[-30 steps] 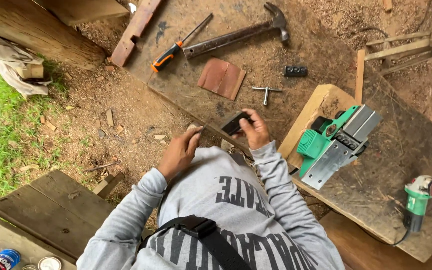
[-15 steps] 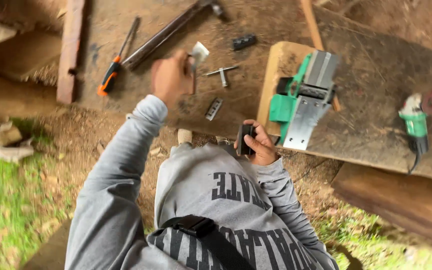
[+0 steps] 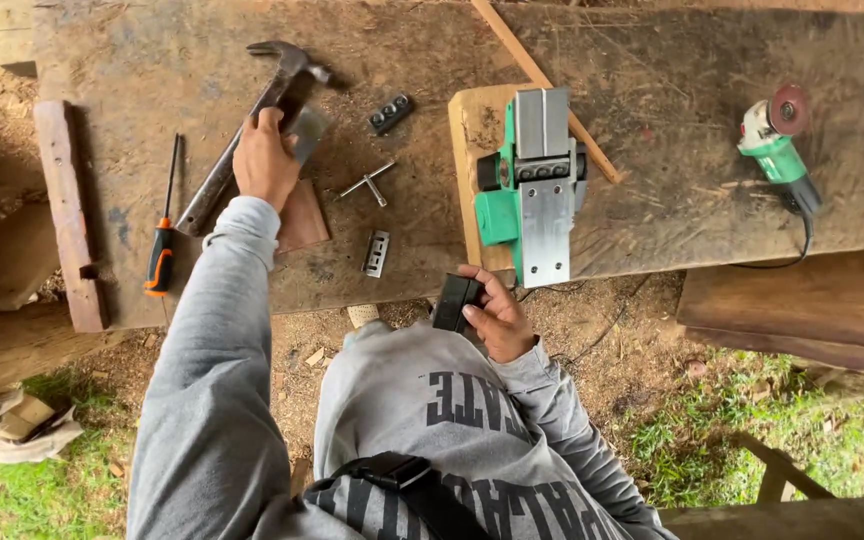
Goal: The person is repairing and reassembling components of an electric wood planer on a wooden workbench using various tools.
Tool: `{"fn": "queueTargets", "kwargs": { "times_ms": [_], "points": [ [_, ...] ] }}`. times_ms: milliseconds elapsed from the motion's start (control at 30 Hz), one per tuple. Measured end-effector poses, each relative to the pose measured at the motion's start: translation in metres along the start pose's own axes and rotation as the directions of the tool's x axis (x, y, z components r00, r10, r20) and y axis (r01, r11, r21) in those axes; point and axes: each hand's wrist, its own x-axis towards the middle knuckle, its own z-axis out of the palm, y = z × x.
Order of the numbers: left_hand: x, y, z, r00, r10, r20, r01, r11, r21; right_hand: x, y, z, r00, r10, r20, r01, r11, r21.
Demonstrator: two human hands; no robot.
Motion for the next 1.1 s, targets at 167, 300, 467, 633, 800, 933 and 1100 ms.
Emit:
{"fn": "queueTargets", "kwargs": {
  "times_ms": [167,300,467,633,800,933,1100],
  "points": [
    [-0.082,0.106,-0.056,0.956,0.273,-0.110,-0.252,0.952,0.171,0.037,0.037,-0.010,0.993,0.026,-0.114,-0.036,0.996,-0.086],
    [-0.172,0.173,-0.067,0.874,0.374,0.310,-0.234,0.884,-0.405,0.076,0.069,-0.002,0.997,-0.032,-0.076,0.015,0.976,-0.219],
    [-0.219,0.100,-0.036,0.947,-0.095,0.306,0.195,0.929,-0.315,0.127,0.081,0.032,0.985,0.103,0.136,-0.028,0.882,-0.471],
    [-0.218,0.048,-0.086,0.956,-0.280,-0.089,0.244,0.925,-0.291,0.189,0.072,0.078,0.971,-0.146,0.188,0.228,0.333,-0.915],
    [-0.207,0.004,-0.111,0.937,-0.322,-0.135,0.307,0.945,-0.116,0.232,0.059,0.110,0.822,-0.066,0.566,0.548,-0.179,-0.817],
    [-0.199,-0.021,-0.095,0.936,-0.335,-0.111,0.323,0.940,-0.109,0.254,0.067,0.100,0.822,-0.031,0.568,0.546,-0.237,-0.803],
    [-0.177,-0.033,-0.096,0.901,-0.392,-0.184,0.374,0.919,-0.126,0.249,0.054,0.109,0.804,-0.024,0.594,0.573,-0.237,-0.785]
  ]
}}
